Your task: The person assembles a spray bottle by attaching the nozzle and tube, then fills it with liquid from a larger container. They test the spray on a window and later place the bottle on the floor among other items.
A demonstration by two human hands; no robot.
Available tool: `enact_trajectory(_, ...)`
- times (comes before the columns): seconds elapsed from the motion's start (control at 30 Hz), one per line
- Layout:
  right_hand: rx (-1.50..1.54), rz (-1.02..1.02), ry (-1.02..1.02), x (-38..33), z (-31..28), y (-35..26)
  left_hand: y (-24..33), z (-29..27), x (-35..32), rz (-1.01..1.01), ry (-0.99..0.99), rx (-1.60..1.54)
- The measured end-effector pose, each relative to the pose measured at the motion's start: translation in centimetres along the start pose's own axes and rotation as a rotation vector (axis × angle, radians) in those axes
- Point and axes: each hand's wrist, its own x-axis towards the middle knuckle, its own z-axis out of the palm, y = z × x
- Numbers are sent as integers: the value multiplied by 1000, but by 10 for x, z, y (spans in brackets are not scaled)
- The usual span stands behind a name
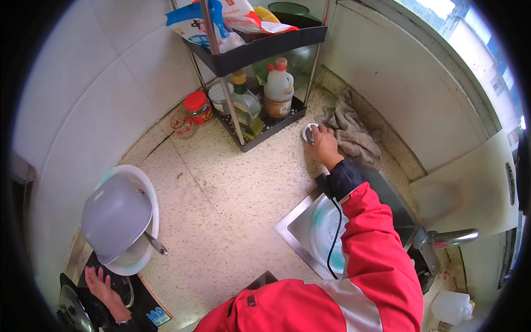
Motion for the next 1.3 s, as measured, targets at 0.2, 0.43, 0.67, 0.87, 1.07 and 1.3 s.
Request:
enact_trajectory(0.2, 64, -205, 118, 5, 12, 23, 54, -7, -45, 364, 81, -4)
enact_trajectory(0.43, 1123, 132, -136, -32, -33, 47, 101, 6, -104, 416, -374, -244)
enact_trajectory(0.67, 1935, 281, -309, -121, -68, 69, 91, 49, -152, 300, -981, -350)
enact_trajectory(0.87, 1938, 415, -138, -183, -73, 86, 90, 73, -167, 256, -1102, -297)
enact_trajectory(1.07, 1495, 695, -166, -230, -49, 110, 93, 87, -182, 251, -1169, -189)
enact_trajectory(1.3, 452, 329, -345, -270, 23, 124, 94, 106, -195, 202, -1183, -134)
